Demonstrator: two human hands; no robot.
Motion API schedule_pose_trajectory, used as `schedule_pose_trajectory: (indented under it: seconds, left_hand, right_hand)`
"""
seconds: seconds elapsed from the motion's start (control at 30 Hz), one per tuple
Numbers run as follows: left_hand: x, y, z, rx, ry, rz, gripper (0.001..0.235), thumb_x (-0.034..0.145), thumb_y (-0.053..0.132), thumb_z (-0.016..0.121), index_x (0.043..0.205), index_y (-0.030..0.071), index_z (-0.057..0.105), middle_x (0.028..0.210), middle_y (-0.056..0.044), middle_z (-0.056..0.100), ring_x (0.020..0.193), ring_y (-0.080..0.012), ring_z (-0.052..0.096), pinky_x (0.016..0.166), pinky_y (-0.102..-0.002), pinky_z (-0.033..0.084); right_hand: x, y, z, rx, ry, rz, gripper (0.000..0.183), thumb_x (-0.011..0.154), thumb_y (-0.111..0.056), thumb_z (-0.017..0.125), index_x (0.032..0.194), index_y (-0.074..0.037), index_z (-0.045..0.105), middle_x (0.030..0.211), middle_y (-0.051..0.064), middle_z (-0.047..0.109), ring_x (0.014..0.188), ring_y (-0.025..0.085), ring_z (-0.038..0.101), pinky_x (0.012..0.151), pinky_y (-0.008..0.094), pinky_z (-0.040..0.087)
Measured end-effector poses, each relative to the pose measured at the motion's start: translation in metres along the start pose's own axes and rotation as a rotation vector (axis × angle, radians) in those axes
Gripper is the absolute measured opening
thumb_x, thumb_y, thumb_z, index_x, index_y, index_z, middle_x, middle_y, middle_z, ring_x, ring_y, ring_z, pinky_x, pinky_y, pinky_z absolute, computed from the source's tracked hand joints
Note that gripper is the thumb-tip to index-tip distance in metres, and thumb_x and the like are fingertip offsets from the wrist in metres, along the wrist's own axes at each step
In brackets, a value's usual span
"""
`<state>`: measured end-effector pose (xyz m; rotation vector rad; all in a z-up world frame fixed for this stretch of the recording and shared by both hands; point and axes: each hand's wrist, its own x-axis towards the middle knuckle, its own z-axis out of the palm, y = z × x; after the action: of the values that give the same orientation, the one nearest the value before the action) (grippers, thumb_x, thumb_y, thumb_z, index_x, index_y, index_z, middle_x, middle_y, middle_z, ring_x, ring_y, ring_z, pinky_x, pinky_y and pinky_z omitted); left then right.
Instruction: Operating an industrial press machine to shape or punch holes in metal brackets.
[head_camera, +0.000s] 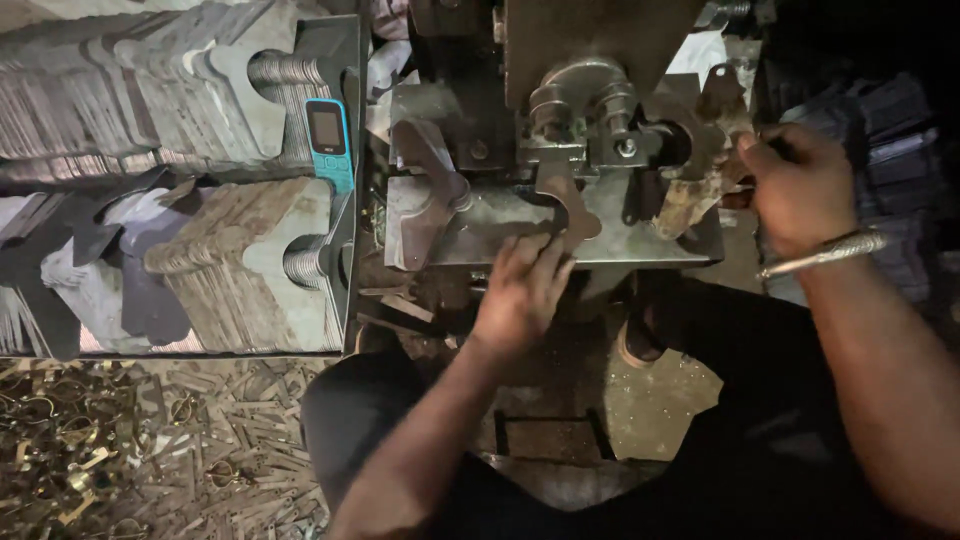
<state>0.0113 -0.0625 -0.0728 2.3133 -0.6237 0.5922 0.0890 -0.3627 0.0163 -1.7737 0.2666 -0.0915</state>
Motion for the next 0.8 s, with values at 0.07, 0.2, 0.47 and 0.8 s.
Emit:
schedule_pose_trajectory:
  seconds: [0.07, 0.2, 0.47, 0.8]
  left_hand:
    - [0.006, 0.007, 0.000, 0.171, -0.027, 0.108, 0.036, 0.094, 0.016, 0.071, 0.126, 0.003, 0.065, 0.127, -0.014, 0.064, 0.121, -0.0333, 0.059, 0.111, -0.051, 0.047]
    - [0.010, 0.012, 0.007, 0.086, 0.021, 0.036, 0.037, 0.097, 0.016, 0.070, 0.128, -0.003, 0.066, 0.125, -0.012, 0.065, 0.121, -0.0302, 0.057, 0.111, -0.048, 0.045]
    - [0.007, 0.007, 0.005, 0.181, -0.052, 0.074, 0.037, 0.098, 0.017, 0.074, 0.127, -0.005, 0.068, 0.126, -0.011, 0.064, 0.117, -0.0316, 0.056, 0.109, -0.046, 0.047]
    - [0.014, 0.012, -0.008, 0.019, 0.029, 0.032, 0.032, 0.096, 0.013, 0.074, 0.125, 0.000, 0.069, 0.119, -0.013, 0.062, 0.112, -0.0332, 0.058, 0.101, -0.045, 0.052]
  right_hand:
    - [0.013, 0.007, -0.003, -0.036, 0.023, -0.006, 0.017, 0.107, -0.017, 0.069, 0.109, 0.001, 0.069, 0.097, 0.011, 0.072, 0.075, 0.015, 0.069, 0.058, 0.032, 0.058]
    - [0.038, 0.026, -0.002, -0.172, 0.052, -0.045, 0.021, 0.102, -0.017, 0.077, 0.115, -0.001, 0.074, 0.098, 0.012, 0.073, 0.073, 0.015, 0.069, 0.055, 0.031, 0.056]
    - [0.043, 0.029, 0.028, -0.614, 0.202, -0.373, 0.022, 0.098, -0.021, 0.085, 0.114, -0.007, 0.081, 0.095, 0.015, 0.077, 0.075, 0.022, 0.069, 0.067, 0.037, 0.054]
    - [-0.059, 0.003, 0.091, -0.609, -0.059, -0.917, 0.028, 0.091, -0.005, 0.074, 0.118, -0.009, 0.075, 0.124, 0.009, 0.067, 0.119, 0.029, 0.064, 0.100, 0.044, 0.052]
